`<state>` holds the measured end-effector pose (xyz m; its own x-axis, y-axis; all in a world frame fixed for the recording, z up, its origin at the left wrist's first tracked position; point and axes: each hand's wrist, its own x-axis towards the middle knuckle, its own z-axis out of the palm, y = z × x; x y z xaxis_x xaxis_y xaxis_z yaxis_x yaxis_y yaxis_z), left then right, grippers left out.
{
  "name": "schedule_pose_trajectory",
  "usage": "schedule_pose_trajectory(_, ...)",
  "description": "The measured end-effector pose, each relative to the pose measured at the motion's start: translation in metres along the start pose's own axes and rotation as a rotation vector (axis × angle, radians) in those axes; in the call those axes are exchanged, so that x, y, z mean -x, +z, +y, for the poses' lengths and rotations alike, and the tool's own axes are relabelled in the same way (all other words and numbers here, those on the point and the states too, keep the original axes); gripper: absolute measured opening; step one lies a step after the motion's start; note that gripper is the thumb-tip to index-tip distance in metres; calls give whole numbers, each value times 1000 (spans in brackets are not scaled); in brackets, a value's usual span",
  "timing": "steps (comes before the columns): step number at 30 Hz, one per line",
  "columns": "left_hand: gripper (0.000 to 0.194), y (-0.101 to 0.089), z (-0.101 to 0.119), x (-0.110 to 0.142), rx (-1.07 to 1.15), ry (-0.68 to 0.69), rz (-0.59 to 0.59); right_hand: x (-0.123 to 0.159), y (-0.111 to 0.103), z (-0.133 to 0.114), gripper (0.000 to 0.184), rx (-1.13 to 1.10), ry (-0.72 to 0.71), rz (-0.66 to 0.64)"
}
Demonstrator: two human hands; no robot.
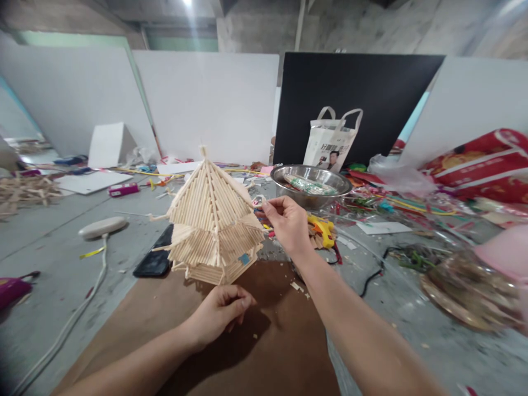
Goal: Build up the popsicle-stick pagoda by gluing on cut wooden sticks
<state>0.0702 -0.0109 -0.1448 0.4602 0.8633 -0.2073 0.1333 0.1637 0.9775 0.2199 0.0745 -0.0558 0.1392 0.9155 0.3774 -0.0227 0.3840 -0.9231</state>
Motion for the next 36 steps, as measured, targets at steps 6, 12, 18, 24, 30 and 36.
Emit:
schedule_pose_trajectory(6,37,2,2,1,5,-17,8,-1,-1,1,27,31,-8,-19)
schedule_pose_trajectory(12,38,2,1,0,6,-16,7,-2,-1,1,30,62,5,-17)
schedule_pose_trajectory(18,35,2,-1,1,0,-13,1,-2,-1,3,26,20,7,-20)
schedule_pose_trajectory(24,34,2,1,-1,2,-13,50,-2,-1,3,24,13,-7,-13)
schedule_pose_trajectory(30,30,0,-3,-4,-3,33,173,0,-1,2,23,14,-11,-16)
schedule_pose_trajectory(36,29,-1,-4,-5,15,76,330,-1,-2,2,26,37,-6,-35)
